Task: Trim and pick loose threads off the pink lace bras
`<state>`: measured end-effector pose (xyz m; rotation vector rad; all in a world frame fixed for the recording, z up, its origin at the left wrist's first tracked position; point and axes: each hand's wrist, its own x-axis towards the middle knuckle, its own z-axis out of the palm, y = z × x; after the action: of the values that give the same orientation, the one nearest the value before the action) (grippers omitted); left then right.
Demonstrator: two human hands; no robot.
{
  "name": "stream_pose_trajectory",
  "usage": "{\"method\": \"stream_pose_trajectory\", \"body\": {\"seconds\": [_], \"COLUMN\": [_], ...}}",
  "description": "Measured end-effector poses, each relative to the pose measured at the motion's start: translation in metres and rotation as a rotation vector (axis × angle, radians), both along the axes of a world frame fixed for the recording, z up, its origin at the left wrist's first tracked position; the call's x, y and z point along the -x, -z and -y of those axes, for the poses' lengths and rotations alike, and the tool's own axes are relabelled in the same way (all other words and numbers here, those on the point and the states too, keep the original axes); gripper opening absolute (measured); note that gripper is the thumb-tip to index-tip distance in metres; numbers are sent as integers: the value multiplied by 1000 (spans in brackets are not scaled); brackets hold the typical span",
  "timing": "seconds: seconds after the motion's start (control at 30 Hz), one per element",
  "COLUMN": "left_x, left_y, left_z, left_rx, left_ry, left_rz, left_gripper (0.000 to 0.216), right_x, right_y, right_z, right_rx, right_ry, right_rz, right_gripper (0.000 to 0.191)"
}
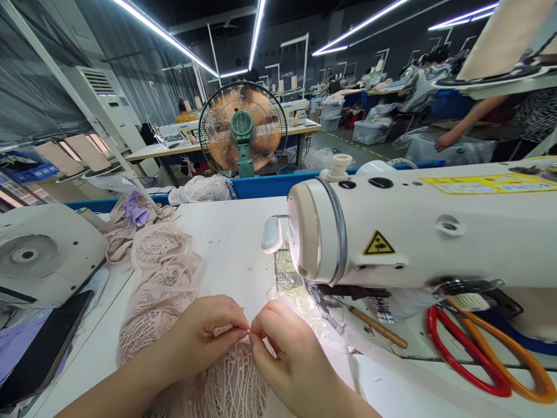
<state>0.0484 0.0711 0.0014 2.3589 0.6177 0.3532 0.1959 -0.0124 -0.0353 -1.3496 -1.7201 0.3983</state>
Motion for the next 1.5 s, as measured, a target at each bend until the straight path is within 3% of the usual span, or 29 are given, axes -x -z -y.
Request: {"method": "stream_pose_trajectory", "body": {"seconds": [0.2,0.33,0.43,0.57,0.7,0.83,1.1,1.5], "left_x": [0,-1,-2,-3,-1,3,4,3], "left_y": [2,5,7,7,9,11,7,6], "left_z": [0,-1,-4,-11,-16,-17,-16,-16], "left_rx": [-33,44,161,378,628,760,810,798], "left_ry": [43,2,-83,-149,-176,-149,-77,-66], "left_rz": [31,48,83,81,93,94,80,66], "left_gripper": [16,13,11,8,6,9,7,5], "right_x": [0,-1,-8,-21,-27,-24,-22,-21], "right_y": [0,3,5,7,14,21,12,15], "right_z": [1,1,0,-5,-8,-4,-3,-3], "right_rx": [21,89,306,486,395,208,78,51], "right_ry": [-7,-4,0,34,-116,-171,-119,-136], "right_rz": [1,-61,-310,-625,-534,-414,-18,74], "right_gripper": [17,15,5,22,24,31,23,23]}}
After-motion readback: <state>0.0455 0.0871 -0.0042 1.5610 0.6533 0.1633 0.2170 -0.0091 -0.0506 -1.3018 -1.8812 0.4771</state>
